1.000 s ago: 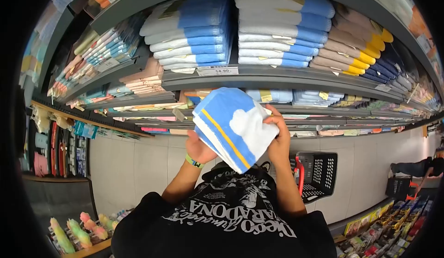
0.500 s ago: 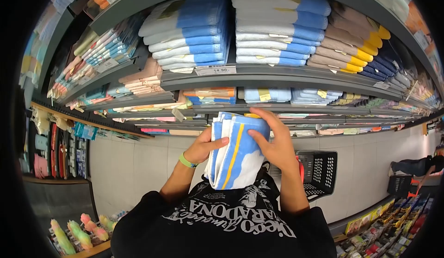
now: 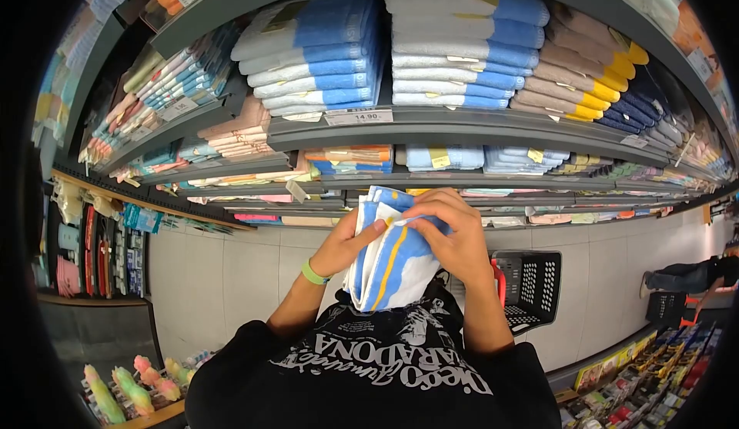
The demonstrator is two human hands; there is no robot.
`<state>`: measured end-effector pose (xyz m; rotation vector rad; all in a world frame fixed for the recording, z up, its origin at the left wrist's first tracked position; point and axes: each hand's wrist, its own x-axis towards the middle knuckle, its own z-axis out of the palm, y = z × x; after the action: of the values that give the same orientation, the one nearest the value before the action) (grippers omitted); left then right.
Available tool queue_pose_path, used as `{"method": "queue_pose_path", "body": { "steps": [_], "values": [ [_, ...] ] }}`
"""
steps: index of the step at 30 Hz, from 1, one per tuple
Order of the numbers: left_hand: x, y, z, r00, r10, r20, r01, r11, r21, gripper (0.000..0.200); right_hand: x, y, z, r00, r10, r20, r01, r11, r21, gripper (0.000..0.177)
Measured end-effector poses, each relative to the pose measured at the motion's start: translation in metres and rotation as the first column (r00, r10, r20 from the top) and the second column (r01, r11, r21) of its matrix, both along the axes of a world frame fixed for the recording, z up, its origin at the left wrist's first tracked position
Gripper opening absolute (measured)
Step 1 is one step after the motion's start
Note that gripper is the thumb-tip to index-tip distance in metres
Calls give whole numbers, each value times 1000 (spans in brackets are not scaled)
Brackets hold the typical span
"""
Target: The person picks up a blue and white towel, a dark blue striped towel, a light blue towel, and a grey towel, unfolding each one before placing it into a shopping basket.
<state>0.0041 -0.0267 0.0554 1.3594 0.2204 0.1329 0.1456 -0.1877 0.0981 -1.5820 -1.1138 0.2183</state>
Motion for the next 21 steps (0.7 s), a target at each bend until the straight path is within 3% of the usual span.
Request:
{"method": "queue_pose_path", "body": {
  "steps": [4,10,13,15,16,18,21],
  "values": [
    [0,-2,7,998,-53,-24,54,999,7,33,-6,6,2,997,-52,-61,51,998,-23,16],
    [-2,-5,6,999,-52,3,51,996,70,34,-7,3,0,999,7,-53,-9,999,-43,21],
    [0,-5,3,1000,-18,0,18,994,109,34,-5,-3,3,999,-1,-53,-2,999,-42,24],
    [2,-4,-4,994,109,-29,-98,959,265,34,-3,-9,3,995,65,-77,-68,997,-37,25],
    [2,-3,-7,993,110,-30,-99,959,264,34,-3,-11,6,995,66,-78,-70,997,-38,25],
    [3,-2,-12,972,233,-32,-201,894,399,32,-4,-14,11,954,198,-225,-192,980,48,23],
    [2,-4,-2,970,232,-67,-184,889,419,32,-2,-13,10,970,180,-165,-185,983,-13,23]
  ]
}}
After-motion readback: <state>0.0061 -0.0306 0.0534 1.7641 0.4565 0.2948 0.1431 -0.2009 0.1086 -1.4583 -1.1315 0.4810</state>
